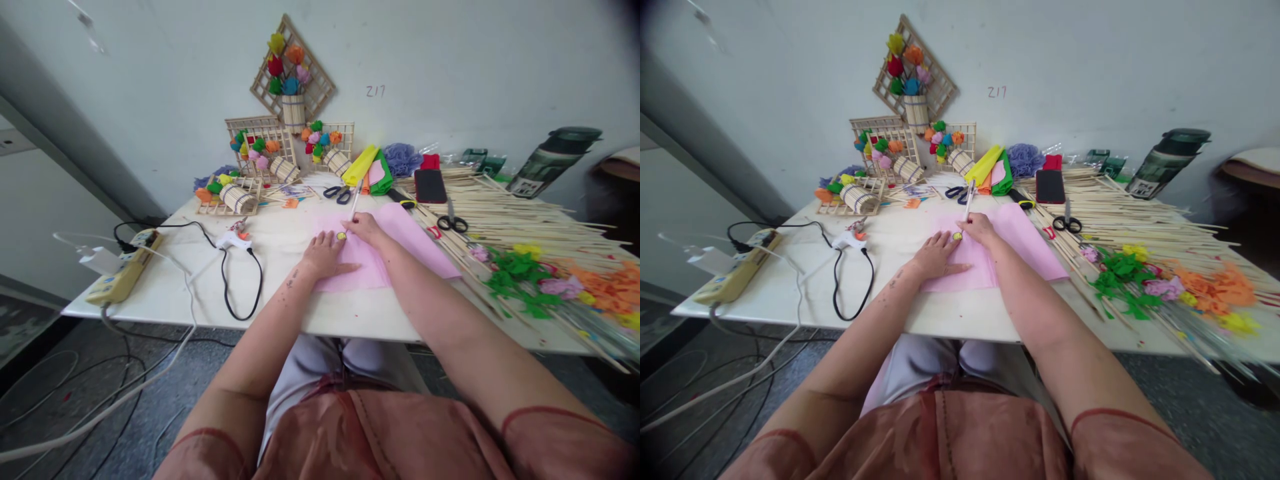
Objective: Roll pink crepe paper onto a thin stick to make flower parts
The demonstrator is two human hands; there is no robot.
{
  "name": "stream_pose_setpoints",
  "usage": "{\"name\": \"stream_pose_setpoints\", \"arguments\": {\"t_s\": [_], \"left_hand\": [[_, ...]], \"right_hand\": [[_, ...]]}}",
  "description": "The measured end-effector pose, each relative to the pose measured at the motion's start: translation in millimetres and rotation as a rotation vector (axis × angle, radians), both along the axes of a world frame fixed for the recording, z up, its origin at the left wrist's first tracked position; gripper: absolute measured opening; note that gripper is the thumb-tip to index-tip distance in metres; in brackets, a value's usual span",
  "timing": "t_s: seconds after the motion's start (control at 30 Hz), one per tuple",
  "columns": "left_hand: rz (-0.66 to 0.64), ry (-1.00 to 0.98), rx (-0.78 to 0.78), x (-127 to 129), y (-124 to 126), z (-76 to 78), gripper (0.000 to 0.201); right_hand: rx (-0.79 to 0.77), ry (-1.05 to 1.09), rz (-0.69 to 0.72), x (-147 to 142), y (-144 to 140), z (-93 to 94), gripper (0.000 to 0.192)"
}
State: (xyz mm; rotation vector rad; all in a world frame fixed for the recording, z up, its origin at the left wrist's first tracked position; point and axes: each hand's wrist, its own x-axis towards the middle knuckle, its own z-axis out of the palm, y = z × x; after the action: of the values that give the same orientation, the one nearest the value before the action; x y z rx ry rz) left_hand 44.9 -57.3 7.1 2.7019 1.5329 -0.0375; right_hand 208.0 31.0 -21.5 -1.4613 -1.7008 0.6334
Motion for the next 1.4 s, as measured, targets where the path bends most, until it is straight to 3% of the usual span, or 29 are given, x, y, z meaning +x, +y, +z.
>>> {"name": "stream_pose_setpoints", "arguments": {"t_s": [0.17, 0.3, 0.47, 0.7, 1.4], "left_hand": [[-0.015, -0.001, 0.014, -1, 1, -1.7, 0.096], [-0.008, 0.005, 0.017, 0, 1, -1.8, 0.094], [-0.012, 0.009, 0.016, 0, 3, -3.7, 0.095], [-0.029, 0.028, 0.028, -2, 6, -7.3, 0.094], [-0.020, 0.020, 0.009, -2, 7, -6.8, 0.095]], "right_hand": [[-0.145, 0.308, 0.021, -1, -7, 8.9, 0.018], [-0.168, 0.375, 0.019, 3, -16, 16.7, 0.017], [-0.056, 0.272, -0.013, 11, -23, 6.8, 0.019], [0.002, 0.145, 0.045, 14, -16, -8.9, 0.030], [0.037, -0.063, 0.034, 14, -10, -12.4, 0.027]]}}
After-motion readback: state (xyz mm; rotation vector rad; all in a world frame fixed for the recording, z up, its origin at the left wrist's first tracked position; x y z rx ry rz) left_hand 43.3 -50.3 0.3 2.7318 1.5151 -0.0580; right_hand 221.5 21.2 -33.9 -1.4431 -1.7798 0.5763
